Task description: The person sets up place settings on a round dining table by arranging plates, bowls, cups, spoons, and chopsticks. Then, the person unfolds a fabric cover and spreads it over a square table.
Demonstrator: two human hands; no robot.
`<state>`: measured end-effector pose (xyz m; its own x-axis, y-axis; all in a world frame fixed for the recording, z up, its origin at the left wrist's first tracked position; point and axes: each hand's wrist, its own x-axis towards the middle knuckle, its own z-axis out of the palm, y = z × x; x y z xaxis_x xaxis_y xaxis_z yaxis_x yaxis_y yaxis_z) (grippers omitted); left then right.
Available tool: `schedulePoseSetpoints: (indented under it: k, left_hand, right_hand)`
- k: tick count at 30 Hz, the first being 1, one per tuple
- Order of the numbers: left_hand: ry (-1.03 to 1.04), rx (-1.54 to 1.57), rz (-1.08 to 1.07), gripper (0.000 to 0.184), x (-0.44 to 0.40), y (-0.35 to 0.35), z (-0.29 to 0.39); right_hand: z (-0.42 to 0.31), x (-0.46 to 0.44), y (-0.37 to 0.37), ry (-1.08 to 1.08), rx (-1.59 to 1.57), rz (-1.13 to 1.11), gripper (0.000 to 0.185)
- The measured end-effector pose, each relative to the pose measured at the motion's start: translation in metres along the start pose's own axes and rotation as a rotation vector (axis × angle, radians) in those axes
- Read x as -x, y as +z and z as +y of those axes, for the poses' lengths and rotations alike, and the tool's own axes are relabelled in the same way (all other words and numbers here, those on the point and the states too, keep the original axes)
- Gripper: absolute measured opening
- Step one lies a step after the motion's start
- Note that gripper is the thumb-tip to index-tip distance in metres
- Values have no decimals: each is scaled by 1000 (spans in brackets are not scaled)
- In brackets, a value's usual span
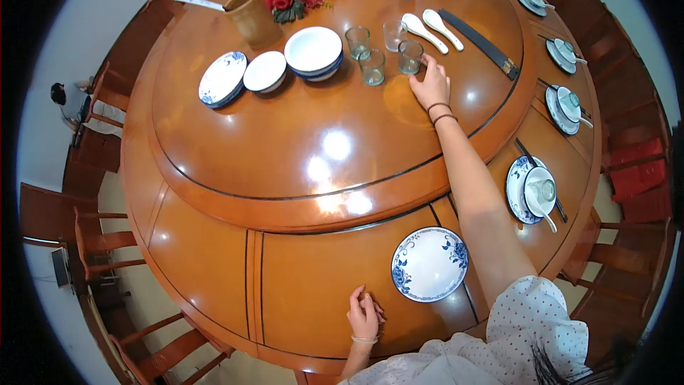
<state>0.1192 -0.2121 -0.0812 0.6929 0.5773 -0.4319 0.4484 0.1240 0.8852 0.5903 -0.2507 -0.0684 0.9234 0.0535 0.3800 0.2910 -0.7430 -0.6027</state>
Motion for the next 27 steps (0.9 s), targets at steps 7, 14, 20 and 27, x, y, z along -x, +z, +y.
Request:
schedulePoseSetpoints:
  k: [7,14,20,27]
  left_hand:
    - [67,-47,-20,21,1,0,-2]
    - [199,-86,-21,18,4,-3,-6]
    - [195,4,-56,18,5,-4,-8]
    - [127,-81,-162,30,-1,4,11]
  right_hand:
    - [20,-17,-10,-23,-85,5,56]
    - [52,-20,-28,-155,-83,77,64]
    - [77,32,-82,-99,-173,20,60]
    - [70,141,-160,30,-470,-288,26]
